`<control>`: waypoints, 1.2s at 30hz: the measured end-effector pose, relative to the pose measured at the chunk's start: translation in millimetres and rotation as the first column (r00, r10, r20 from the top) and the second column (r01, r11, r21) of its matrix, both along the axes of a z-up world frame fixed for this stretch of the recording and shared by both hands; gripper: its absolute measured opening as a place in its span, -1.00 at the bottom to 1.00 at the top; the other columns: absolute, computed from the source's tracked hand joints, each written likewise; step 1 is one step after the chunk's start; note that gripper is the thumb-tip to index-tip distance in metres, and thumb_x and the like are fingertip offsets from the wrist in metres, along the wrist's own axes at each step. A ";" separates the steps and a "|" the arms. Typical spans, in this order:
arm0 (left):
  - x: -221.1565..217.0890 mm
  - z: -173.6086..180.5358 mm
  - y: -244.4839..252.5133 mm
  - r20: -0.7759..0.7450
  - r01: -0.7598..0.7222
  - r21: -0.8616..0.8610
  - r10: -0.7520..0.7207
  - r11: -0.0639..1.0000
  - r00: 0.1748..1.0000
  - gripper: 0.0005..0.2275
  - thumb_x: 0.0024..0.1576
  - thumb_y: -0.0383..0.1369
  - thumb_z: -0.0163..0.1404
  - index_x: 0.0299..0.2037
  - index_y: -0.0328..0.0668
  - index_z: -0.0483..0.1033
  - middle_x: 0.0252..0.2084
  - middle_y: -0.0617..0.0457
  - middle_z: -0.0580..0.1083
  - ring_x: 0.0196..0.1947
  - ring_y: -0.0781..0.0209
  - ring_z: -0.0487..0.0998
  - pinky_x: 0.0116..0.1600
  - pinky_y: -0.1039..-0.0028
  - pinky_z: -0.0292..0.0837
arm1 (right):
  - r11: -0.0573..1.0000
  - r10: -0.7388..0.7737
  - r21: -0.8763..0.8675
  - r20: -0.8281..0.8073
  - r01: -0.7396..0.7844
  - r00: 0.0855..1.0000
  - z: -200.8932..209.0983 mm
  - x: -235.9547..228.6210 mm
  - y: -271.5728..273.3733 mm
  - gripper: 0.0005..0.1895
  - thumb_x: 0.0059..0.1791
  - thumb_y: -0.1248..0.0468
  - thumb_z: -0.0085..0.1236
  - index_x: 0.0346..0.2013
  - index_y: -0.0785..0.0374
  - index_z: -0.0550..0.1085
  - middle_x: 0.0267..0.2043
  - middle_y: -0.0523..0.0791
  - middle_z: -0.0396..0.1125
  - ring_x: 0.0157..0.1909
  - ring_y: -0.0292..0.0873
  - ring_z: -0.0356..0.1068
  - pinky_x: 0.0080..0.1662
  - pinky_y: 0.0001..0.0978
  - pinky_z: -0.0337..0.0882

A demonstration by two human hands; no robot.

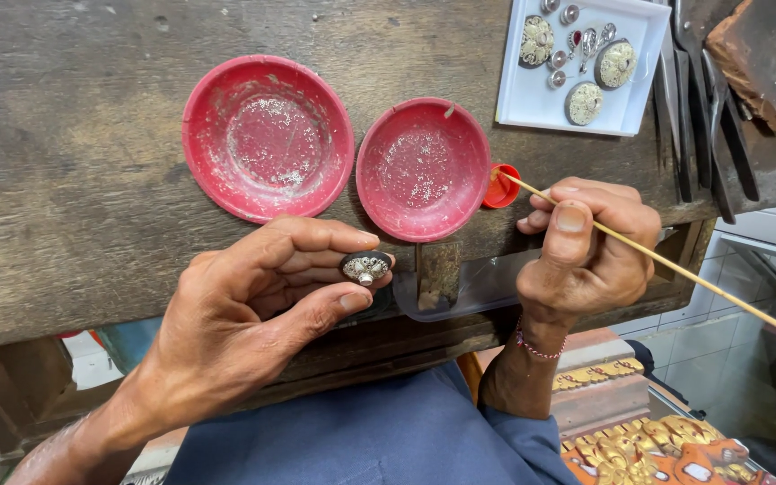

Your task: Set small decorative granules or stones onto a jewelry piece using a wooden stick tool.

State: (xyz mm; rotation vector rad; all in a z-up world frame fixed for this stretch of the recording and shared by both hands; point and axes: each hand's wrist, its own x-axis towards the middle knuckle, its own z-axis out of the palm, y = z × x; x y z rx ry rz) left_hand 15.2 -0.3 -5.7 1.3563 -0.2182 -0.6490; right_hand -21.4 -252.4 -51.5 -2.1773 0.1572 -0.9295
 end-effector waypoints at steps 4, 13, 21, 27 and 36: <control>-0.2 -1.2 0.5 0.025 0.003 0.027 -0.004 1.000 1.000 -0.71 0.15 -0.51 0.11 0.09 -0.33 0.50 -0.09 0.00 0.66 -0.06 0.33 0.72 0.13 0.64 0.63 | 1.000 -0.002 -0.004 -0.010 0.002 1.000 -0.3 -0.6 -0.3 -0.76 0.15 0.26 -0.04 -0.28 0.41 0.37 -0.51 0.07 0.27 -0.43 -0.06 0.31 -0.31 -0.33 0.39; -0.4 -0.8 0.6 -0.001 -0.003 0.009 0.003 1.000 1.000 -0.71 0.16 -0.52 0.10 0.10 -0.35 0.50 -0.07 -0.01 0.65 -0.08 0.34 0.71 0.13 0.64 0.62 | 1.000 -0.009 -0.013 -0.009 0.009 1.000 -2.8 -0.8 -2.4 -0.77 0.14 0.25 -0.04 -0.27 0.39 0.37 -0.54 0.05 0.29 -0.42 -0.06 0.32 -0.24 -0.31 0.40; -0.5 -0.8 0.6 0.004 -0.007 0.001 0.007 1.000 1.000 -0.70 0.15 -0.52 0.11 0.10 -0.35 0.49 -0.07 -0.02 0.65 -0.05 0.32 0.71 0.15 0.62 0.62 | 1.000 -0.007 -0.009 -0.006 0.007 1.000 -4.1 -1.1 -2.9 -0.78 0.13 0.26 -0.03 -0.28 0.40 0.38 -0.54 0.04 0.28 -0.43 -0.07 0.33 -0.23 -0.31 0.40; -0.4 -1.0 0.7 0.020 -0.012 -0.005 0.012 1.000 1.000 -0.70 0.15 -0.53 0.10 0.10 -0.35 0.48 -0.03 -0.04 0.63 -0.02 0.26 0.73 0.16 0.59 0.66 | 0.993 -0.036 0.115 -0.008 0.037 0.999 3.2 0.8 8.0 -0.77 0.16 0.22 -0.05 -0.24 0.37 0.34 -0.41 0.11 0.28 -0.55 -0.15 0.25 -0.47 -0.46 0.34; -0.5 2.0 -0.5 0.029 -0.042 -0.024 0.043 0.999 0.999 -0.72 0.15 -0.54 0.11 0.07 -0.38 0.47 -0.06 -0.05 0.64 -0.03 0.27 0.72 0.18 0.58 0.65 | 0.966 -0.064 0.257 0.128 0.029 0.990 5.4 9.1 19.5 -0.72 0.11 0.11 0.01 -0.30 0.26 0.28 -0.46 0.05 0.19 -0.62 -0.16 0.16 -0.56 -0.43 0.27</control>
